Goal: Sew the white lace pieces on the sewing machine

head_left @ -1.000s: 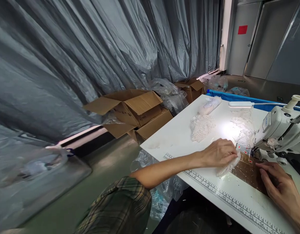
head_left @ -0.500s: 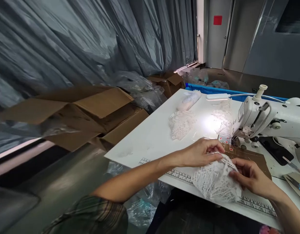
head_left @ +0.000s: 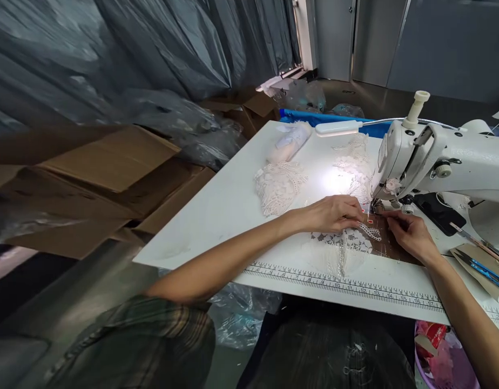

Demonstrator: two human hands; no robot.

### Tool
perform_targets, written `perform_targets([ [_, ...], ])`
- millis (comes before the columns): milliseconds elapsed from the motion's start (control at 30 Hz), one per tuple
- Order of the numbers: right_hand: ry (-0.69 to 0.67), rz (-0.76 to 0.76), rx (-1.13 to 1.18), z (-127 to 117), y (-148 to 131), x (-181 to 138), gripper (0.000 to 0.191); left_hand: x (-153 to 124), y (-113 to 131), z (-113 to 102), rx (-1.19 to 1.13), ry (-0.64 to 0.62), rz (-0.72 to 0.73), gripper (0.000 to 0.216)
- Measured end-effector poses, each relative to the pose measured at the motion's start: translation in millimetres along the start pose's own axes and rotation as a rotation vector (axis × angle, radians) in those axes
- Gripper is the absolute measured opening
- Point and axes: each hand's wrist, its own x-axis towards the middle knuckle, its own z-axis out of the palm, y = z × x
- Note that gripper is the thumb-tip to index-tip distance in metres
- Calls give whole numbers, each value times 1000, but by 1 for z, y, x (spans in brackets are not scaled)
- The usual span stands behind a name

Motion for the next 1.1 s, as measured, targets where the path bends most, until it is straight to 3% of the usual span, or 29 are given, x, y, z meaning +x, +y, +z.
perform_targets([
  [133,20,-10,26,1,2,-1,39,14,-8,12,-98,-74,7,6],
  [333,17,-183,-35,2,-8,-9,38,10,-6,19,-59,0,36,10],
  [433,-93,-353,-25,4,-18,-14,40,8,4,15,10,-32,58,14],
  [533,-243,-417,50,7,-26,-15,27,6,13,9,-50,-39,9,13],
  [733,-341,-241,228,6,-25,-16,31,-3,18,-1,-481,-8,-245,19],
  [833,-425,-134,302,7,-26,-19,37,-5,18,-6,-590,-23,-316,23],
  [967,-486,25,472,20,-38,-23,40,6,15,-19,-423,-69,-280,28],
  [1100,-384,217,452,34,-49,-21,39,31,6,-19,-22,-155,-203,20],
])
